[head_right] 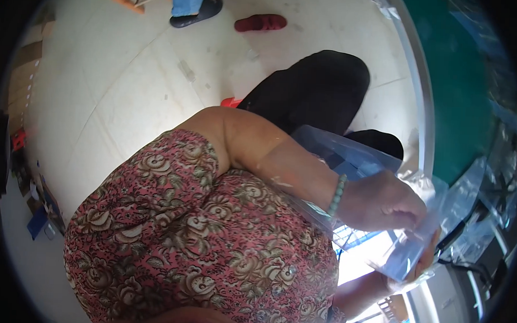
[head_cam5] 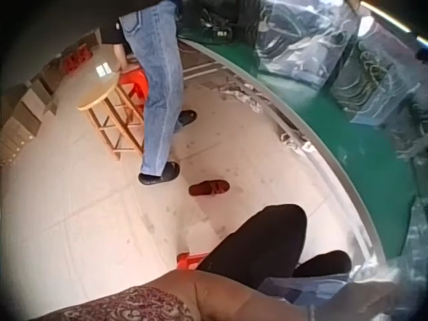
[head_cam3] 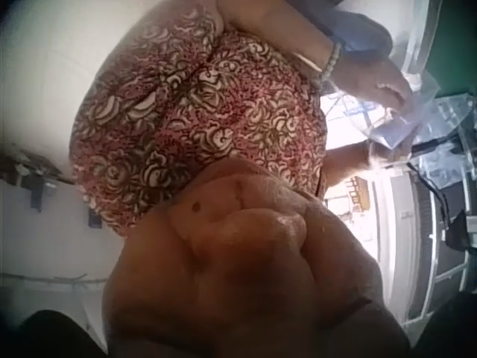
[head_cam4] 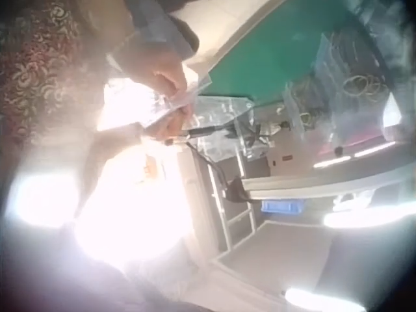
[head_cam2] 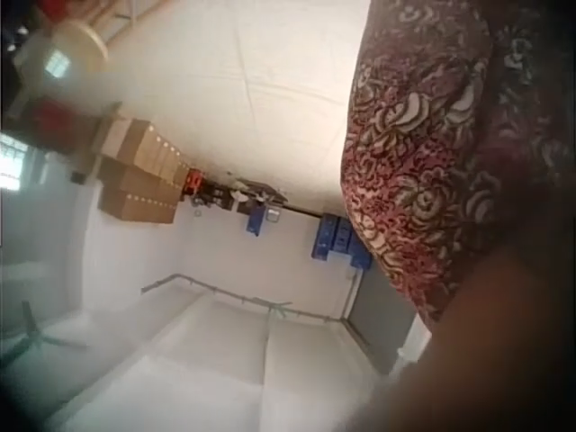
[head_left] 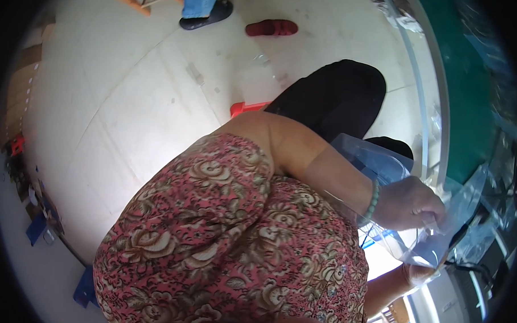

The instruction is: Folding flat plastic sheets into rectangular boxes and placing them in a blue basket.

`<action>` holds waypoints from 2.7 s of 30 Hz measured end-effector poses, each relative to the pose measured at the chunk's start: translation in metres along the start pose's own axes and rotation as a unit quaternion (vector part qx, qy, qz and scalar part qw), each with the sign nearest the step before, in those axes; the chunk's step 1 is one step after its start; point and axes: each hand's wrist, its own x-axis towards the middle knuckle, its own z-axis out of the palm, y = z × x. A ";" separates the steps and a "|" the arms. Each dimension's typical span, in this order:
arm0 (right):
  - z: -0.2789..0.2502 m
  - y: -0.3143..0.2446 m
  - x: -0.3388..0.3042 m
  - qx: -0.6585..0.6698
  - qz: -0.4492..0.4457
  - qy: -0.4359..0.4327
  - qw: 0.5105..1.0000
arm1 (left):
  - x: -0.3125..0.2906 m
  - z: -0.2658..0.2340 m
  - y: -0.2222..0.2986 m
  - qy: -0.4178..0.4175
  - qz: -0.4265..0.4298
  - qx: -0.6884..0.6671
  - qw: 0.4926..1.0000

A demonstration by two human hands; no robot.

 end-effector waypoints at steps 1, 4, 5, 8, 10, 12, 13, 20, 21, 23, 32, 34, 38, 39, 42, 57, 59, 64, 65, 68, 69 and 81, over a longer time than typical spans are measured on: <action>0.026 -0.022 0.022 -0.148 -0.021 -0.089 0.985 | 0.003 -0.001 -0.002 0.003 -0.018 0.021 1.000; 0.076 -0.031 0.062 -0.080 -0.025 -0.073 0.994 | 0.009 -0.011 0.002 0.039 -0.162 -0.128 0.978; 0.082 -0.032 0.069 -0.066 -0.022 -0.077 0.995 | 0.006 -0.011 -0.002 0.068 -0.171 -0.190 0.965; 0.094 -0.040 0.075 -0.079 -0.032 -0.054 0.995 | 0.011 -0.024 0.015 0.081 -0.229 -0.232 0.942; 0.092 -0.038 0.073 -0.080 -0.039 -0.037 0.995 | 0.012 -0.025 0.006 0.067 -0.209 -0.274 0.936; 0.094 -0.032 0.066 -0.064 -0.050 -0.030 0.996 | 0.010 -0.032 0.009 0.051 -0.255 -0.224 0.939; 0.095 -0.031 0.063 -0.062 -0.049 -0.017 0.997 | 0.011 -0.035 0.009 0.038 -0.264 -0.214 0.940; 0.094 -0.017 0.039 -0.106 -0.115 -0.011 0.988 | -0.002 -0.037 0.004 -0.049 -0.147 -0.214 0.964; 0.091 -0.015 0.036 -0.106 -0.112 -0.001 0.988 | 0.000 -0.039 0.004 -0.074 -0.152 -0.160 0.973; 0.087 -0.012 0.032 -0.039 -0.131 -0.014 0.991 | 0.000 -0.034 0.007 -0.107 -0.159 -0.103 0.976; 0.084 0.010 0.005 0.081 -0.126 0.034 0.988 | -0.017 -0.011 0.011 -0.119 -0.111 -0.063 0.985; 0.084 0.012 0.002 0.036 -0.145 0.050 0.988 | -0.019 -0.007 0.010 -0.104 -0.122 -0.082 0.984; 0.085 0.012 -0.006 0.007 -0.151 0.079 0.985 | -0.020 -0.004 0.012 -0.127 -0.130 -0.046 0.982; 0.086 0.013 -0.007 -0.006 -0.153 0.086 0.984 | -0.021 -0.003 0.013 -0.127 -0.128 -0.029 0.983; 0.093 0.013 -0.011 -0.037 -0.156 0.114 0.980 | -0.022 -0.005 0.015 -0.140 -0.150 -0.041 0.978; 0.103 0.016 -0.030 0.013 -0.113 0.226 0.967 | -0.028 0.000 -0.002 -0.106 -0.188 0.012 0.976; 0.106 0.021 -0.030 0.032 -0.117 0.240 0.963 | -0.024 -0.007 -0.007 -0.115 -0.197 0.044 0.973; 0.105 0.037 -0.046 0.120 -0.133 0.287 0.941 | -0.012 -0.011 -0.023 -0.153 -0.185 0.050 0.969; 0.104 0.041 -0.049 0.120 -0.127 0.295 0.939 | -0.008 -0.010 -0.024 -0.196 -0.174 0.045 0.964; 0.105 0.052 -0.059 0.027 -0.172 0.312 0.934 | 0.011 0.002 -0.033 -0.240 -0.190 0.069 0.949; 0.103 0.049 -0.062 -0.055 -0.186 0.338 0.921 | 0.024 0.006 -0.036 -0.233 -0.201 0.106 0.946; 0.107 0.099 -0.112 0.002 0.099 0.642 0.761 | 0.140 0.052 -0.091 -0.547 -0.666 -0.119 0.493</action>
